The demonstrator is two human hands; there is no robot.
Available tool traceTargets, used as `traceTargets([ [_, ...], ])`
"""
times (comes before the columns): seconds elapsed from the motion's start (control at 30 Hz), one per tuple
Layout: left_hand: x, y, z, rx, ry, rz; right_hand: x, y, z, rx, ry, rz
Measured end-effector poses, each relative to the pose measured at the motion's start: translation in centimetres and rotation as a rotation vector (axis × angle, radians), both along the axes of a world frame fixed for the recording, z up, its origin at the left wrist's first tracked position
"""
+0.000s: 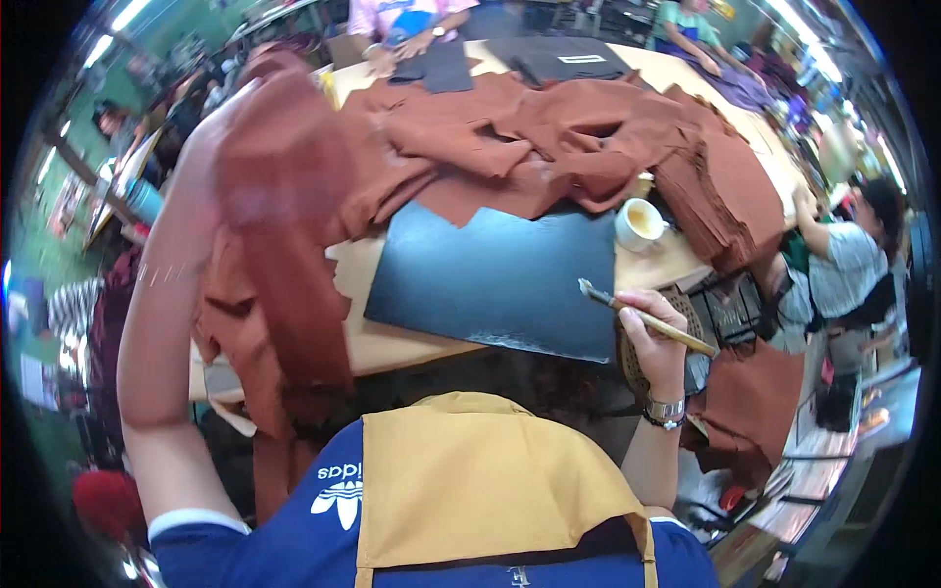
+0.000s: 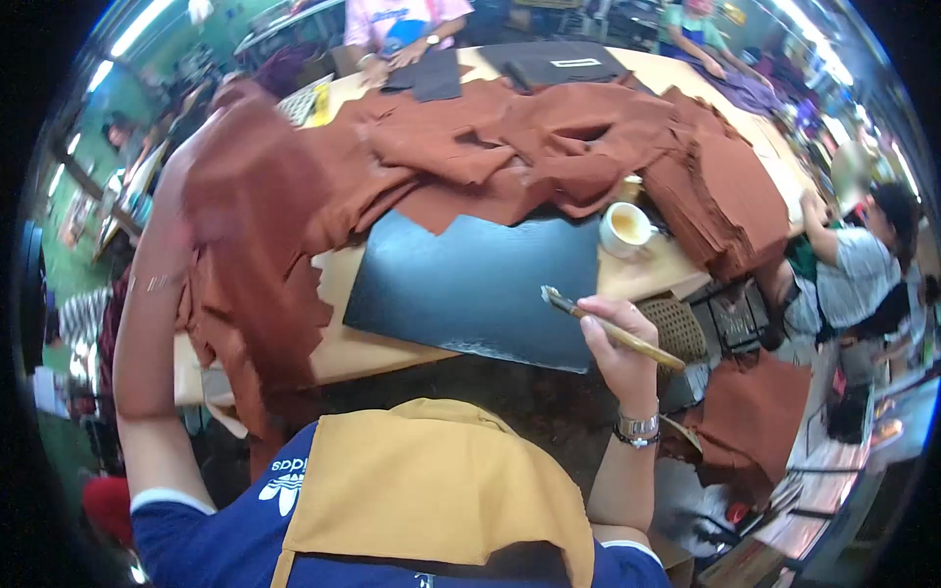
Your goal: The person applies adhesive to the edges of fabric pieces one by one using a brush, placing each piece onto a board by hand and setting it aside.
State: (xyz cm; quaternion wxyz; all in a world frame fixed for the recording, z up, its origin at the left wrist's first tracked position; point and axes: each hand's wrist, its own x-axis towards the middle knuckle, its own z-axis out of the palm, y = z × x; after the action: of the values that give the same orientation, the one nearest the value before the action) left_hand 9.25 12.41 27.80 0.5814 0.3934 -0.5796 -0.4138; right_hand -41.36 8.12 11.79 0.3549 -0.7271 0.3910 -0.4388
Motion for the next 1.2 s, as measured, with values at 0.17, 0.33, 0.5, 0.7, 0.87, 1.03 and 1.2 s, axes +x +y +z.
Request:
traceTargets([
  [0.17,-8.1,-22.3,2.2,0.075,0.362,-0.310,-4.6,4.8,-0.8,0.093,-0.010,-0.235],
  [0.33,-15.2,-32.9,2.5,0.050,0.629,-0.197,-7.8,9.4,-2.6,0.221,-0.051,-0.467],
  [0.5,-19.8,-38.7,-3.4,0.086,0.844,-0.059,-8.9,12.4,-3.5,0.254,-0.069,-0.559],
  [0.7,-27.6,-39.5,-22.3,0.287,1.159,-0.047,-9.1,12.5,-4.1,0.282,0.027,-0.571],
  [0.87,-29.4,-16.8,-27.1,0.488,0.435,-0.030,-10.0,10.9,-4.3,0.292,0.057,-0.462],
  [1.03,-15.8,-0.8,-22.6,-0.056,-0.530,0.102,-9.2,8.4,-4.0,0.311,0.036,-0.296],
  [1.2,1.2,6.8,-20.3,0.041,-1.154,1.141,-4.9,4.1,-2.8,0.164,0.133,-0.097],
])
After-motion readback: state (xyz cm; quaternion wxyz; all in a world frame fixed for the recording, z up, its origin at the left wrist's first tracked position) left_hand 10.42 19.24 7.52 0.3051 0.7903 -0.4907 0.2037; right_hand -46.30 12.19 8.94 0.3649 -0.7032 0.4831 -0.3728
